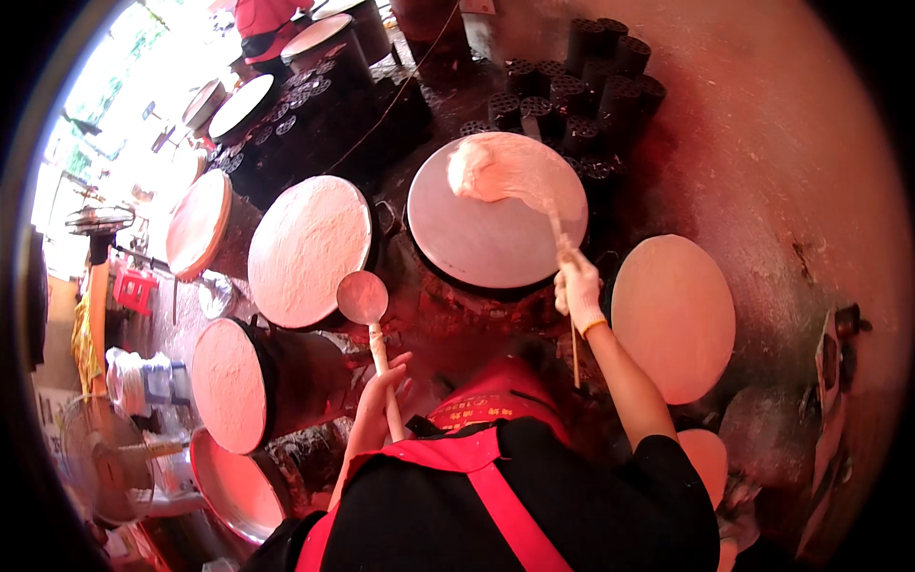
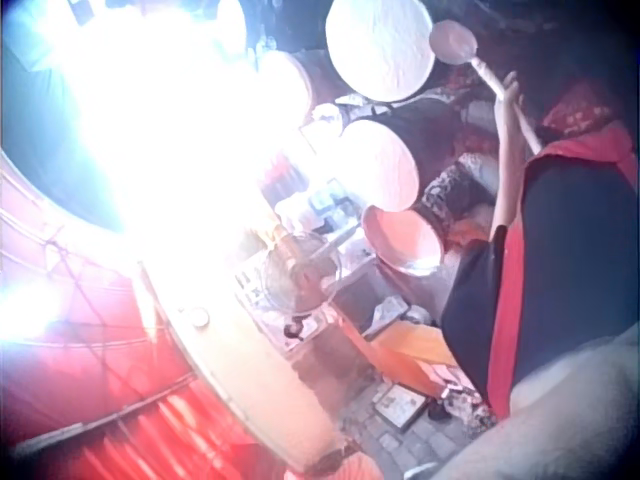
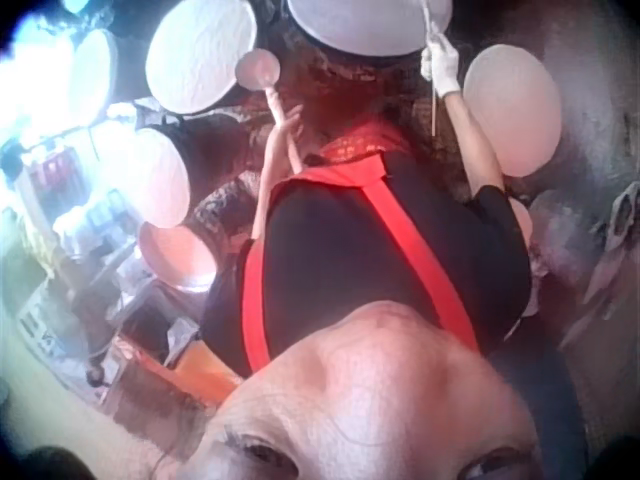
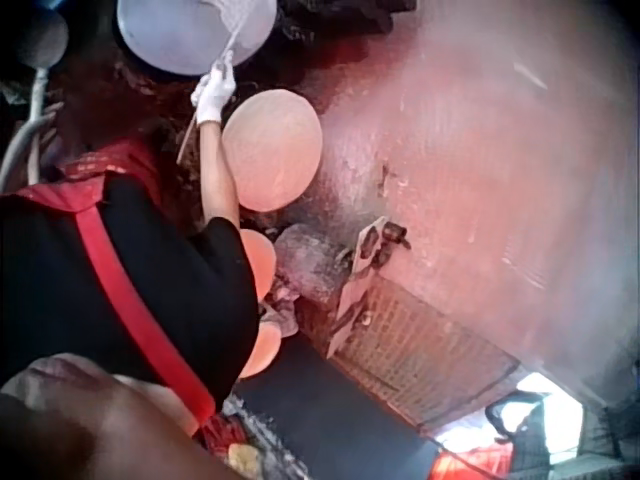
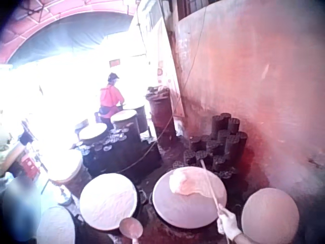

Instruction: The person spreads batter onto multiple heated circular plates using a spreader and removes the thin cooked crepes with a stick.

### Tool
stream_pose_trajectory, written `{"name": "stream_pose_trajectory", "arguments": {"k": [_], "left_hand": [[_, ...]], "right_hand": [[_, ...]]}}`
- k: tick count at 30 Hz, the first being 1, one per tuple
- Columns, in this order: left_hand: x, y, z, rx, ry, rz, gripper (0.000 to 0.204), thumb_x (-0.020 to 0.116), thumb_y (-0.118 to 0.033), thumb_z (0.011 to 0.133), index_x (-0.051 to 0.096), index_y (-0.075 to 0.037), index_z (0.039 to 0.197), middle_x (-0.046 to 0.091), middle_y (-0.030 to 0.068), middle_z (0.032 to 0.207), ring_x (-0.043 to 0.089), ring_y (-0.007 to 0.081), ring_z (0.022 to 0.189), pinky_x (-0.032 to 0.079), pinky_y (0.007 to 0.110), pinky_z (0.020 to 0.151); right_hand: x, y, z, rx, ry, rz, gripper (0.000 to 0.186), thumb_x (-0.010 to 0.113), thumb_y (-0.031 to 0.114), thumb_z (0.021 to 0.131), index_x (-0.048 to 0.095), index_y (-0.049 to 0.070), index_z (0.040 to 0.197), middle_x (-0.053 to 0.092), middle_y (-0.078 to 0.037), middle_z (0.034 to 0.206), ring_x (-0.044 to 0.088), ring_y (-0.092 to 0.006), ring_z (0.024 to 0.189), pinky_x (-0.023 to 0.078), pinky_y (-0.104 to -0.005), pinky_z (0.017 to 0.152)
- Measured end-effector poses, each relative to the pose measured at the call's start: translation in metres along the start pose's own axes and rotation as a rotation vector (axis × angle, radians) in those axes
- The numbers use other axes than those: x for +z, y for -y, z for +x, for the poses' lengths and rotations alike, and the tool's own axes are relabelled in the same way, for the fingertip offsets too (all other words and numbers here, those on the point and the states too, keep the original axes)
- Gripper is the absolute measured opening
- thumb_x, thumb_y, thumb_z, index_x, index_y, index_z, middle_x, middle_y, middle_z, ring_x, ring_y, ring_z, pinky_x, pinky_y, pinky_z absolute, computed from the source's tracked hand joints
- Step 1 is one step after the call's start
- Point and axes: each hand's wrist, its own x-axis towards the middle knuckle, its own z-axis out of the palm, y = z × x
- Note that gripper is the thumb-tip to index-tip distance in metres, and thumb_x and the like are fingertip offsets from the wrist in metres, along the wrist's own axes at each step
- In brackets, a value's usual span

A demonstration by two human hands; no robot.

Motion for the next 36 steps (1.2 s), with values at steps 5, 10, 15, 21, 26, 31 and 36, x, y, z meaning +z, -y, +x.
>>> {"name": "stream_pose_trajectory", "arguments": {"k": [5, 10, 15, 21, 26, 31, 36], "left_hand": [[0.036, 0.011, -0.003, -0.005, -0.006, -0.243, 0.035, 0.058, -0.012, 0.088, 0.058, -0.008, 0.124, 0.053, -0.0002, 0.11, 0.052, 0.0078, 0.102, 0.047, 0.023, 0.091], [0.057, 0.032, -0.006, -0.039, -0.099, -0.364, 0.034, 0.059, -0.014, 0.087, 0.061, -0.012, 0.121, 0.052, 0.0003, 0.105, 0.053, 0.009, 0.094, 0.05, 0.02, 0.083], [0.06, 0.047, -0.017, -0.058, -0.193, -0.426, 0.032, 0.06, -0.015, 0.086, 0.063, -0.016, 0.118, 0.052, -0.0007, 0.103, 0.051, 0.0088, 0.089, 0.05, 0.021, 0.08], [0.08, 0.029, -0.031, -0.049, -0.237, -0.487, 0.034, 0.062, -0.014, 0.085, 0.062, -0.013, 0.12, 0.053, -0.0016, 0.101, 0.052, 0.0086, 0.092, 0.051, 0.026, 0.085], [0.076, 0.039, -0.04, -0.085, -0.252, -0.547, 0.037, 0.062, -0.014, 0.087, 0.059, -0.01, 0.123, 0.058, 0.0013, 0.108, 0.057, 0.0134, 0.1, 0.051, 0.03, 0.09], [0.087, 0.041, -0.056, -0.125, -0.263, -0.512, 0.037, 0.057, -0.02, 0.091, 0.056, -0.006, 0.126, 0.058, 0.009, 0.125, 0.058, 0.0194, 0.11, 0.05, 0.032, 0.093], [0.077, 0.047, -0.064, -0.091, -0.235, -0.517, 0.039, 0.054, -0.02, 0.092, 0.054, -0.003, 0.127, 0.057, 0.0099, 0.126, 0.055, 0.0204, 0.114, 0.047, 0.035, 0.099]], "right_hand": [[0.022, 0.025, 0.049, -0.008, 0.272, -0.183, 0.037, 0.055, 0.03, 0.095, 0.054, 0.027, 0.132, 0.035, 0.005, 0.054, 0.03, -0.0067, 0.034, 0.026, -0.0239, 0.031], [0.003, 0.036, 0.025, 0.064, 0.628, -0.259, 0.034, 0.051, 0.026, 0.098, 0.054, 0.025, 0.131, 0.034, 0.007, 0.054, 0.027, -0.0047, 0.033, 0.022, -0.0222, 0.03], [-0.066, 0.056, 0.035, 0.195, 0.728, -0.167, 0.036, 0.047, 0.017, 0.097, 0.053, 0.019, 0.133, 0.037, 0.006, 0.054, 0.028, -0.0042, 0.034, 0.02, -0.0222, 0.03], [-0.007, 0.063, 0.11, 0.068, 0.516, -0.267, 0.038, 0.051, 0.024, 0.096, 0.05, 0.021, 0.135, 0.039, 0.004, 0.055, 0.028, -0.0053, 0.034, 0.023, -0.0225, 0.03], [-0.013, 0.058, 0.082, 0.145, 0.878, -0.368, 0.036, 0.053, 0.025, 0.097, 0.053, 0.022, 0.133, 0.039, 0.006, 0.056, 0.026, -0.0049, 0.034, 0.022, -0.0217, 0.03], [-0.046, 0.085, 0.121, 0.207, 0.85, -0.325, 0.039, 0.05, 0.024, 0.097, 0.05, 0.019, 0.136, 0.037, 0.006, 0.053, 0.026, -0.0036, 0.033, 0.02, -0.0217, 0.029], [-0.011, 0.081, 0.121, 0.178, 0.898, -0.415, 0.037, 0.047, 0.023, 0.097, 0.053, 0.018, 0.134, 0.039, 0.005, 0.056, 0.027, -0.0039, 0.034, 0.02, -0.0216, 0.03]]}}
